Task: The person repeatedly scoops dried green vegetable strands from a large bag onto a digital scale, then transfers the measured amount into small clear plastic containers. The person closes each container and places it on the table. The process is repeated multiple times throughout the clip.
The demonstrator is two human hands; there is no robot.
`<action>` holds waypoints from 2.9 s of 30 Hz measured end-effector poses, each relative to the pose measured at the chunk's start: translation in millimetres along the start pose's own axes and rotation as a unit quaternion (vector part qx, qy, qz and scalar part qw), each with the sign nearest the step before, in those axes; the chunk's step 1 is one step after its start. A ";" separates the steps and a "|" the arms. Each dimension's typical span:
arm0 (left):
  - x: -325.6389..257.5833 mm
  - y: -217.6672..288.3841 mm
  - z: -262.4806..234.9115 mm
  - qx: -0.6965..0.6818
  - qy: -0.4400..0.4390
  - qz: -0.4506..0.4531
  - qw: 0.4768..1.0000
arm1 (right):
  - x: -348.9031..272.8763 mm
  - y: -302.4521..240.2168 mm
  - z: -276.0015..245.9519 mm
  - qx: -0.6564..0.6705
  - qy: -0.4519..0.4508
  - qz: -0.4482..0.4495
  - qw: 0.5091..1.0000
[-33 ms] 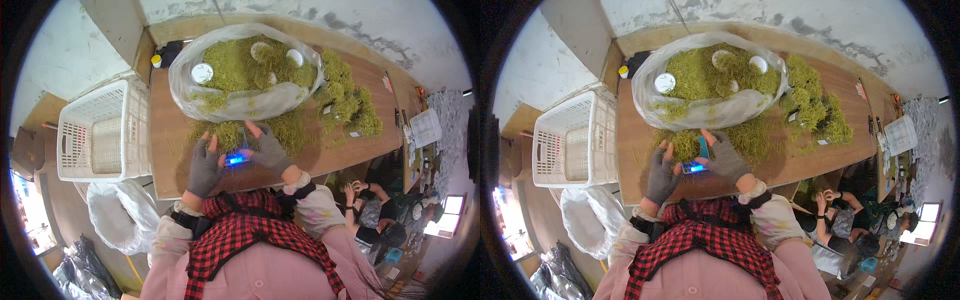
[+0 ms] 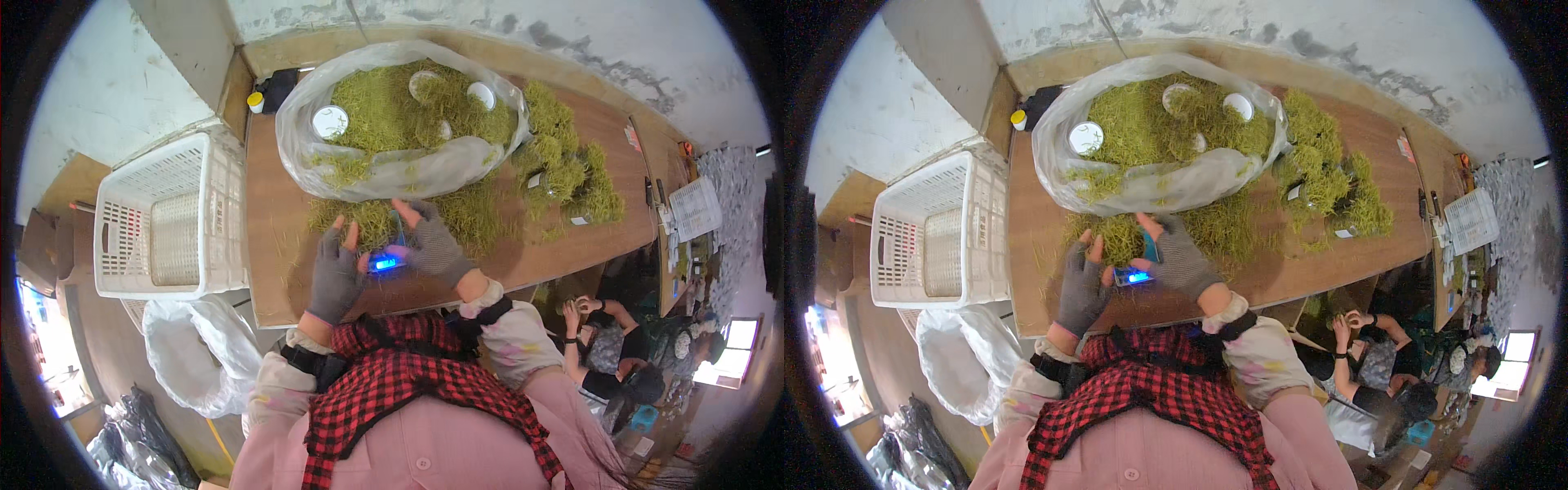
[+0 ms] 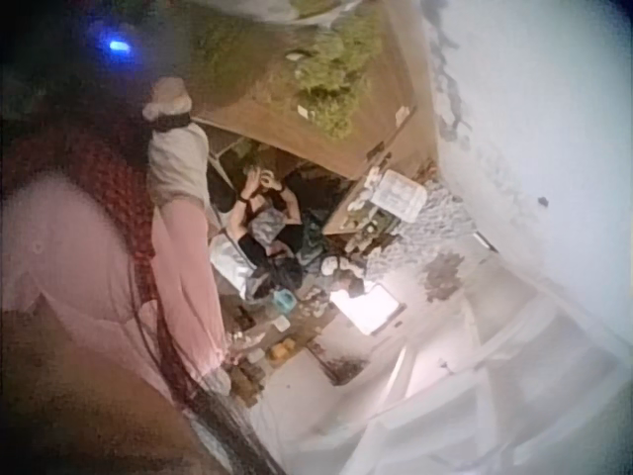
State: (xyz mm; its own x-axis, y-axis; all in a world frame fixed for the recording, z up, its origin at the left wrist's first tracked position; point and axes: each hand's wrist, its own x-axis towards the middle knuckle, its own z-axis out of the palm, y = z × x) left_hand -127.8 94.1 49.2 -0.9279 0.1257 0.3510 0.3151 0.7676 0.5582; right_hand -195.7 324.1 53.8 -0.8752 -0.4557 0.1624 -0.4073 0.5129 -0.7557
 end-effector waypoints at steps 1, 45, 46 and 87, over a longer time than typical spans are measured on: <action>4.4 1.7 0.4 0.024 -0.002 0.012 1.000 | 6.8 -2.9 3.3 -0.020 -0.008 0.000 1.000; 84.1 20.1 -38.8 -0.054 0.044 -0.002 0.998 | 136.9 84.2 -89.5 0.623 -0.039 0.411 0.665; 94.4 20.0 -38.2 -0.063 0.031 0.012 0.997 | 136.4 80.5 -85.7 0.610 -0.041 0.410 0.677; 16.1 7.6 37.1 -0.349 0.078 -0.157 0.921 | -0.1 -7.5 2.6 0.010 0.058 0.005 0.998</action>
State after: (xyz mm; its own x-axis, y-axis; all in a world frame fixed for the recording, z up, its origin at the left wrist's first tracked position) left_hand -147.7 125.3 31.2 -0.9723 -0.1670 0.1634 0.1382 0.1527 0.9786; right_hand -191.9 318.4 57.8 -0.9045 -0.3618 0.2260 -0.3933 0.5020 -0.7703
